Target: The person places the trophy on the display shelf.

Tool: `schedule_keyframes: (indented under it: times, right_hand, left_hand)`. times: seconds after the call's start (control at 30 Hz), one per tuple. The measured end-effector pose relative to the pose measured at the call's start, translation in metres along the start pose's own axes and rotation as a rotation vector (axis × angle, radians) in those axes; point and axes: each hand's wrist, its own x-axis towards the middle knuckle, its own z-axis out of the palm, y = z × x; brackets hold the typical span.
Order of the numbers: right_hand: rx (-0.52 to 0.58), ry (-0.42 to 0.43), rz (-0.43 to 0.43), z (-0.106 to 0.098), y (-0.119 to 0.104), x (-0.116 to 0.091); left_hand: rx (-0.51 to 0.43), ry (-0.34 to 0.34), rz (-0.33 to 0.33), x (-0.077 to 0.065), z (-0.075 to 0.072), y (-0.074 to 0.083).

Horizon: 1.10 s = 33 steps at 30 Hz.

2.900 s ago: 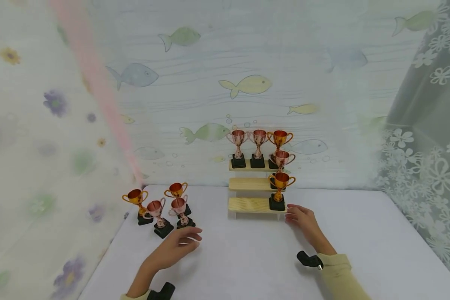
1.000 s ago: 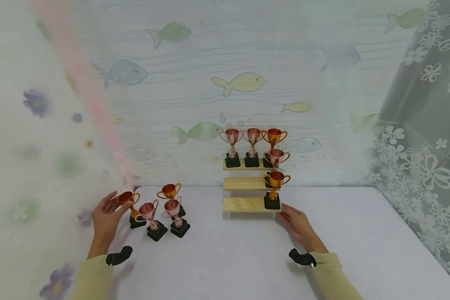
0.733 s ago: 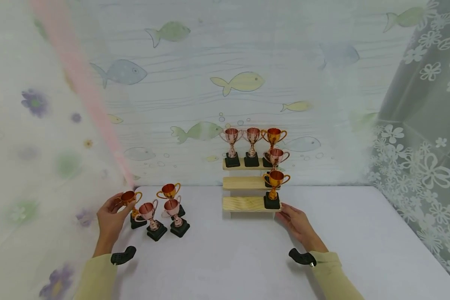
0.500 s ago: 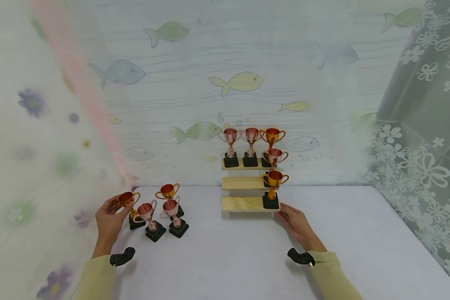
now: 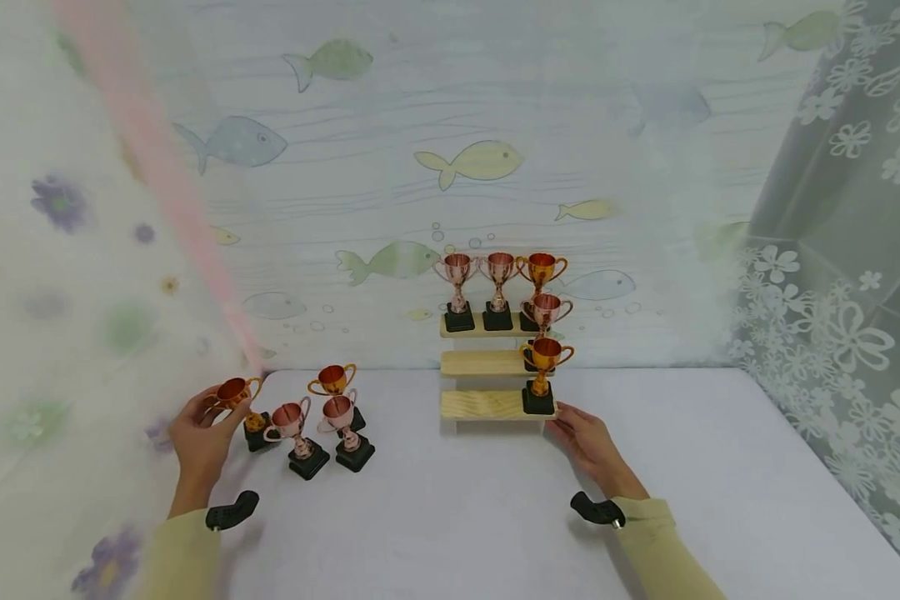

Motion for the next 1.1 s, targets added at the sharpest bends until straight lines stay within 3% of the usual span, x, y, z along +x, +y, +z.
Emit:
schedule_keyframes:
  times: [0.13, 0.3, 0.57, 0.7, 0.9, 1.1]
  right_hand:
    - [-0.006, 0.002, 0.004, 0.001, 0.0, 0.0]
    - [-0.028, -0.003, -0.018, 0.0, 0.0, -0.001]
    - [-0.034, -0.007, -0.013, 0.001, 0.0, 0.0]
    - [-0.032, -0.007, -0.006, 0.001, 0.0, 0.0]
    - [-0.024, -0.009, 0.003, 0.001, -0.002, 0.0]
    - [-0.01, -0.01, 0.01, 0.001, -0.001, 0.001]
  left_hand:
    - [-0.057, 0.046, 0.02, 0.006, -0.012, 0.021]
    - [-0.129, 0.058, 0.088, 0.009, -0.019, 0.058]
    - [-0.201, 0.025, 0.266, 0.007, -0.011, 0.122]
    - [-0.217, -0.031, 0.341, 0.002, 0.009, 0.147]
    - [-0.23, -0.17, 0.434, -0.013, 0.057, 0.177]
    - [-0.188, -0.406, 0.459, -0.034, 0.108, 0.188]
